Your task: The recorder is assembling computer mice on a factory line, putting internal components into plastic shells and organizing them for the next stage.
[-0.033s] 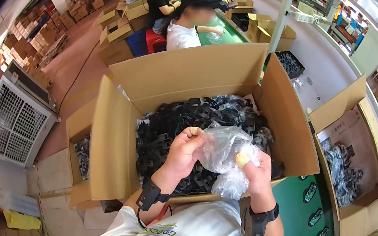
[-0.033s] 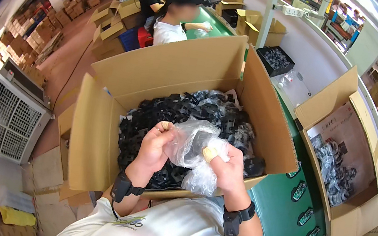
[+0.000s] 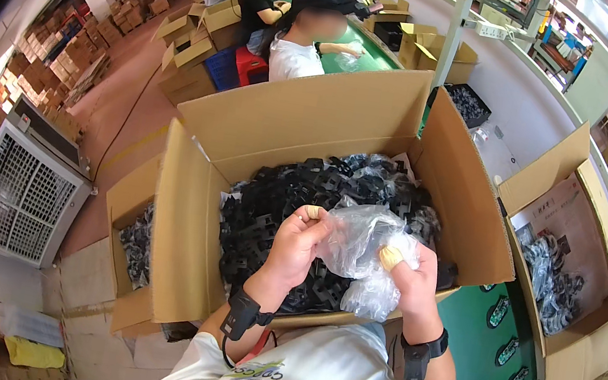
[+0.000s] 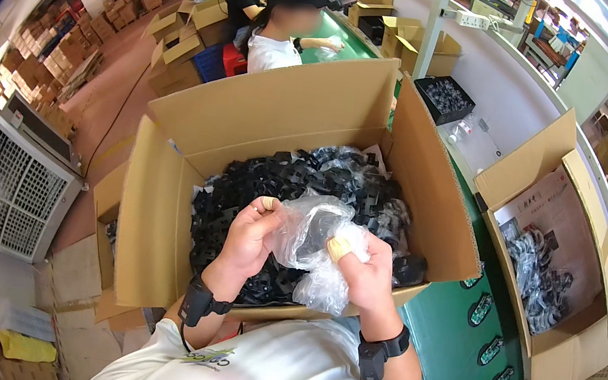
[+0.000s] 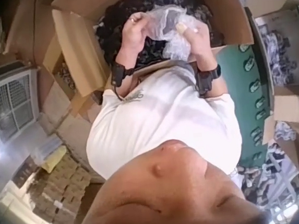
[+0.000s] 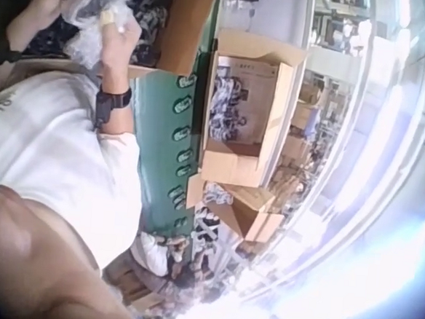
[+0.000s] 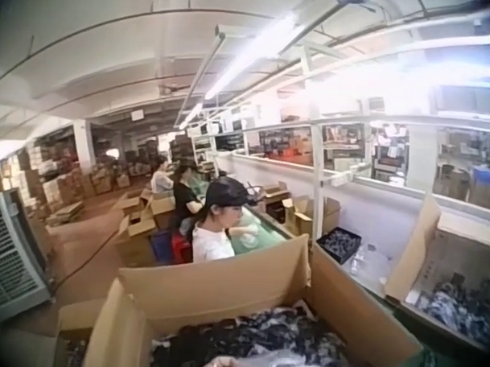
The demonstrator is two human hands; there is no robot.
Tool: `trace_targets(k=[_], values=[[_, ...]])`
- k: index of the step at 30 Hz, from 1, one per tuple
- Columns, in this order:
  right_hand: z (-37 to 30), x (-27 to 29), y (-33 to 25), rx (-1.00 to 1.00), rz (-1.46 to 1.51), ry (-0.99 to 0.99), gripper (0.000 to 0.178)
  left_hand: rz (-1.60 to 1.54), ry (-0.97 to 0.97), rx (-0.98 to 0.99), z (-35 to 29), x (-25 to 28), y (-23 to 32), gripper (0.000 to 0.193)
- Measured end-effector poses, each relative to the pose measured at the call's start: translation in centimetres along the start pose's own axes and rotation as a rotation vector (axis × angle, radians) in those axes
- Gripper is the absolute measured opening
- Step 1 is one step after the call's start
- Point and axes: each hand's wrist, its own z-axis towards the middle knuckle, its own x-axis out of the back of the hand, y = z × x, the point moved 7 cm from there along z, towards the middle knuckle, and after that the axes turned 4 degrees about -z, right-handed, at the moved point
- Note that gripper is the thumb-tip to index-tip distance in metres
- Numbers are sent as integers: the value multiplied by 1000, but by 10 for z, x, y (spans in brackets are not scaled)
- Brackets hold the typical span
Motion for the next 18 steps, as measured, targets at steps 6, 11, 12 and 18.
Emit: trace_targets(k=[6, 11, 12, 18], values=[[-3, 4, 5, 82, -102, 18, 15, 717, 269, -518, -19, -8, 40, 62], [-1, 5, 7, 135, -378, 10, 13, 816, -51, -255, -20, -55, 36, 30], [0, 5, 4, 142, -393, 32, 12, 759, -61, -218, -14, -52, 28, 20], [1, 39, -15, 160, -232, 179, 7, 1057, 156, -575, -3, -47, 47, 9]])
